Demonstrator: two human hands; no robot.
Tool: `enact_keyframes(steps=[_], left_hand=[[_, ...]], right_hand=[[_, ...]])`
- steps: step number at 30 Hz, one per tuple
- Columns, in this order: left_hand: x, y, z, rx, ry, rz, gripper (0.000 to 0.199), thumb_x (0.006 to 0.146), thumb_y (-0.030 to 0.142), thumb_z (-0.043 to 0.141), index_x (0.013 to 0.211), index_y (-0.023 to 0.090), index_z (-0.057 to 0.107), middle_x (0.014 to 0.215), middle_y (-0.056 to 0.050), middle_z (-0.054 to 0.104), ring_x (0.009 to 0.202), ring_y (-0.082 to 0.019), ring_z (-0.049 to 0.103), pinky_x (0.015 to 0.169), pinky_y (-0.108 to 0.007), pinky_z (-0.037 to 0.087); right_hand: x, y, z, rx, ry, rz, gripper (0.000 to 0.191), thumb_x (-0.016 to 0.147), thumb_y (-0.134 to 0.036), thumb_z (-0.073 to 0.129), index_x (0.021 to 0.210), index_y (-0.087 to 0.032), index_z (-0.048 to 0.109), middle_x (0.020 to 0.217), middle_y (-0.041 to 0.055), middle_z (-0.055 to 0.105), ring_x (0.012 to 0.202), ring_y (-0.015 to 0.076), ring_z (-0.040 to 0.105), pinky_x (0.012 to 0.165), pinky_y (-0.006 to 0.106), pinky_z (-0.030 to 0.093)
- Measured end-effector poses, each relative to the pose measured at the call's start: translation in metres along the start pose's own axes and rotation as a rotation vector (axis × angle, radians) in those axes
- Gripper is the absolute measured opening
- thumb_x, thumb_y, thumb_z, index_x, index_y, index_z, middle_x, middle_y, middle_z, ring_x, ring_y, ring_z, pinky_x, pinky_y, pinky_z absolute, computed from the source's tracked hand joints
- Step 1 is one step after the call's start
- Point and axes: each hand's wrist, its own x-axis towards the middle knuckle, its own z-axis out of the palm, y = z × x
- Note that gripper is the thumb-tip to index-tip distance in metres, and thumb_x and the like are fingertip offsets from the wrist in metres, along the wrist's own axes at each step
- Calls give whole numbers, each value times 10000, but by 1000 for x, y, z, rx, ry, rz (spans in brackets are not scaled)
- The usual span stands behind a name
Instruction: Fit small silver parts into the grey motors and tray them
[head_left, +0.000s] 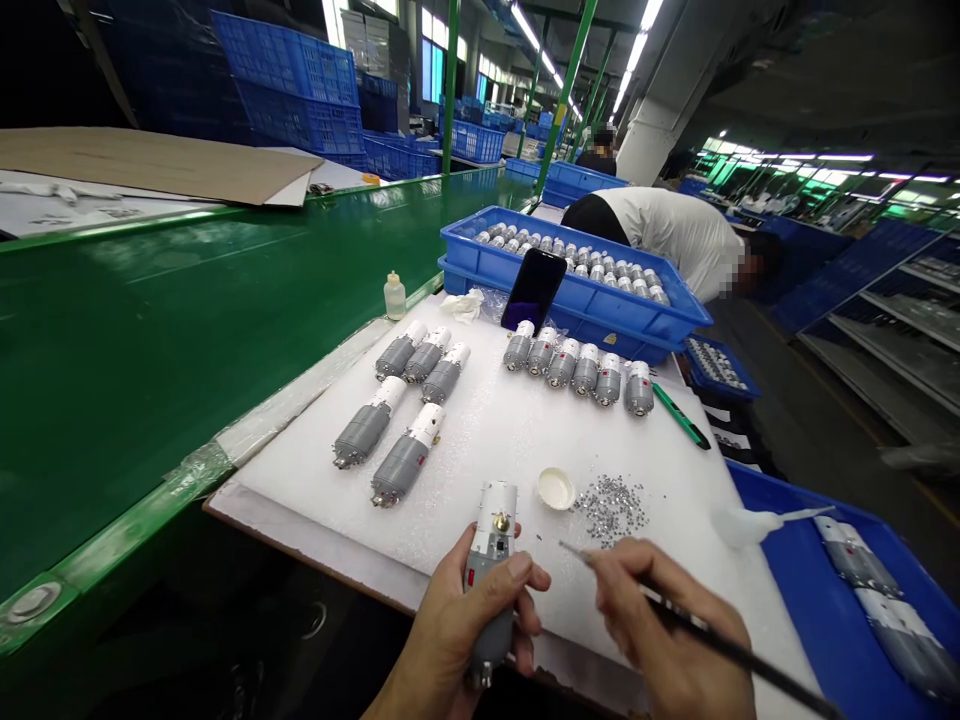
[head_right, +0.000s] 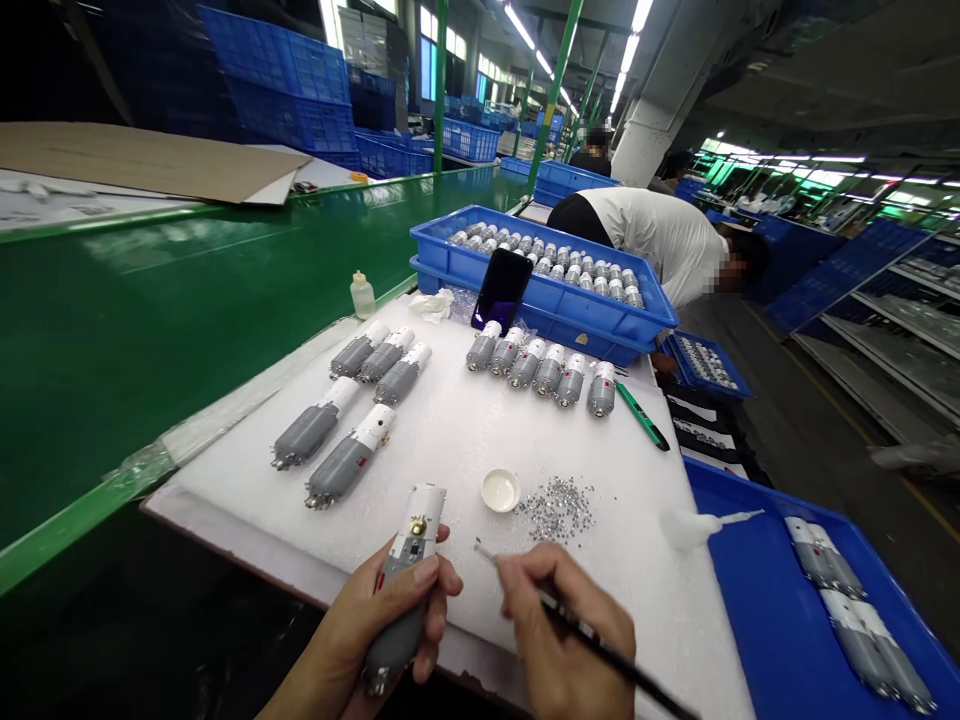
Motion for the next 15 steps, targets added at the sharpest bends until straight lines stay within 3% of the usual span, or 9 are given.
enact_keyframes(steps=[3,7,11,15], left_hand=[[1,1,-2,66,-51,2,367,834,493,668,909,152,556,551,32,578,391,-62,456,425,-181,346],[-1,1,-8,107,-62,12,395,792,506,715,920,155,586,639,13,613,506,-93,537,525,-207,407],[-4,2,-13,186,-45,21,426,808,566,666,881,146,660,694,-8,623,602,-113,533,594,-229,396],[-7,6,-13,232,-26,3,456,843,590,606,1004,163,627,662,0,625,580,-118,486,573,-231,363]], right_hand=[[36,12,-7,-5,-75,34,426,860,-568,618,649,-201,571,508,-53,398,476,98,311,457,253,221],[73,24,0,-126,-146,4,417,858,-520,635,627,-179,573,551,-43,470,512,100,377,494,243,272],[86,24,9,-273,-152,-21,382,912,-414,628,630,-170,544,559,-69,445,515,95,403,514,228,305],[89,21,13,-356,-166,-37,357,929,-379,627,651,-167,554,580,-66,479,538,102,454,537,235,355]])
